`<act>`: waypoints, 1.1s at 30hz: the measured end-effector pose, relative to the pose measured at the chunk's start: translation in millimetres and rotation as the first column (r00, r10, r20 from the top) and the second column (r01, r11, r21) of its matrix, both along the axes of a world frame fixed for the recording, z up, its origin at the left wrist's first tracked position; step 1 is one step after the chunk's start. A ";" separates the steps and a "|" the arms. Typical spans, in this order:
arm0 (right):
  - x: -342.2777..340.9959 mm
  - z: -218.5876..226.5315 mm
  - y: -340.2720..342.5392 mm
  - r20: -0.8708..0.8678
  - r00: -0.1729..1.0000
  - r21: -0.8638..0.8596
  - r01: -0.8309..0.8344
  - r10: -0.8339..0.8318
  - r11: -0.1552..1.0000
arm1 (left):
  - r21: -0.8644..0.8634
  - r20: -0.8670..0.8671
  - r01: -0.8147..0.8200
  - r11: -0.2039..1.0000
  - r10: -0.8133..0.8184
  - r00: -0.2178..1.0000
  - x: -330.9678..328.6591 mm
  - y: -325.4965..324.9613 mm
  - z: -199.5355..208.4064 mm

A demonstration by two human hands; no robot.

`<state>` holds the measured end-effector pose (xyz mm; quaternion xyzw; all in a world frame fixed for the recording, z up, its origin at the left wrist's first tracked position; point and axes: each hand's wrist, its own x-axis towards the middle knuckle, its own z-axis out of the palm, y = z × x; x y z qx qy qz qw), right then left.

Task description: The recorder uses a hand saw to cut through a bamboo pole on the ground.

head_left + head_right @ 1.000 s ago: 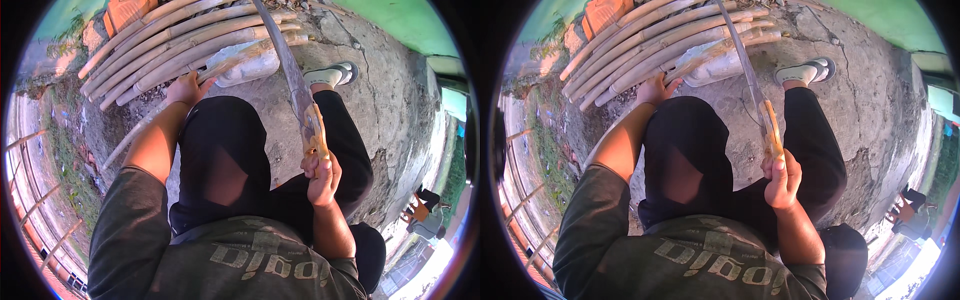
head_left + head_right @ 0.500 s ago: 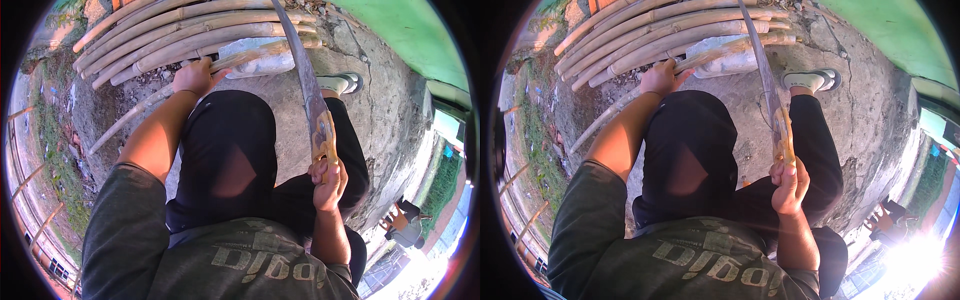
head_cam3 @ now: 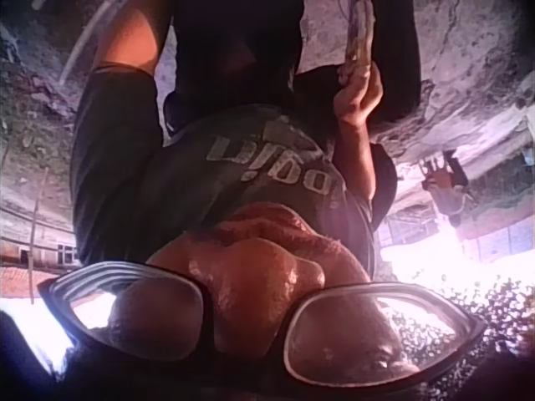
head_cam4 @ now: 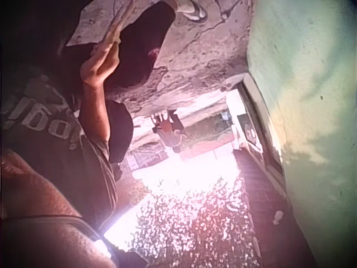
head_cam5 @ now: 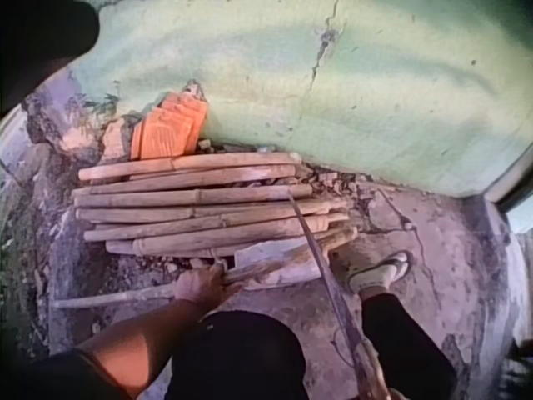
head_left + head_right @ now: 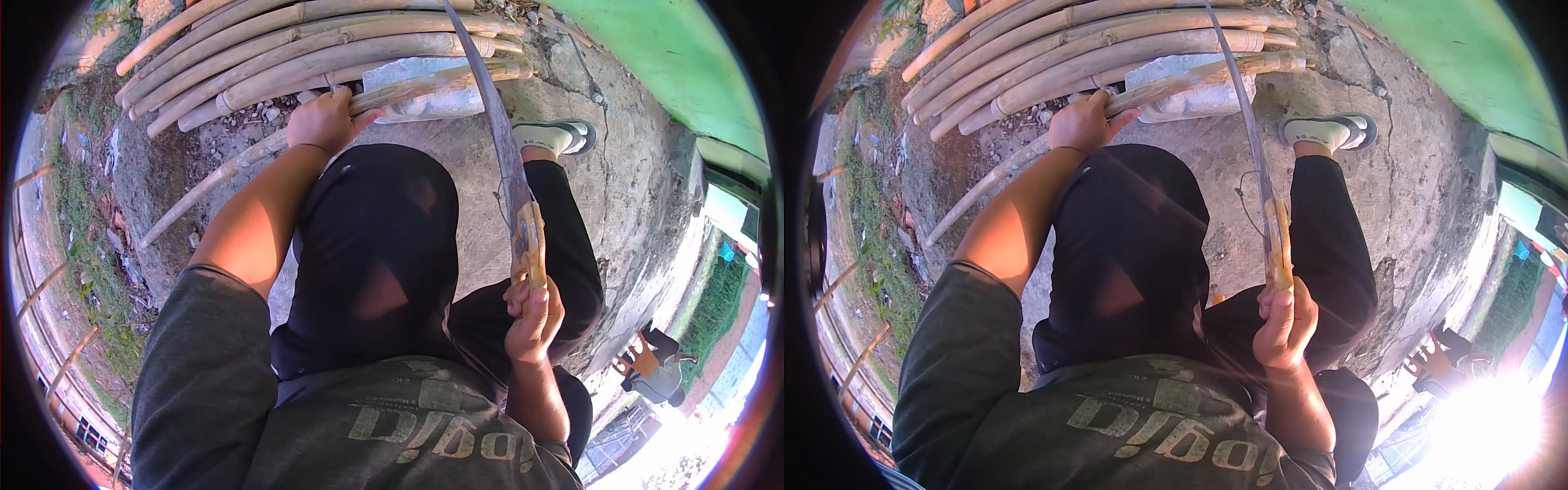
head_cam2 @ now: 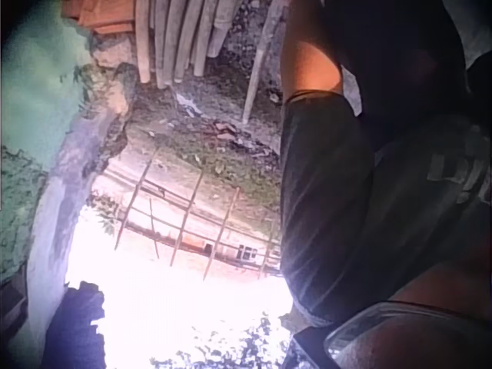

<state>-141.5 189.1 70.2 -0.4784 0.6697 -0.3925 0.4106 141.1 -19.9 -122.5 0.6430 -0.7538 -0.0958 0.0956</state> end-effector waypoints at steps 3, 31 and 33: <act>13.3 -0.1 -11.2 -0.069 0.997 0.026 0.028 -0.026 0.999 | -0.004 -0.007 0.022 1.000 -0.022 1.000 1.1 -2.0 -3.2; 5.7 1.9 5.8 -0.226 0.971 -0.027 -0.089 0.081 0.996 | 0.314 -0.093 0.030 0.949 -0.001 0.996 7.2 -23.8 16.9; 6.1 12.6 18.5 -0.211 0.967 0.070 -0.130 0.142 0.989 | 0.312 -0.106 0.041 0.949 -0.008 0.994 6.6 -18.9 17.7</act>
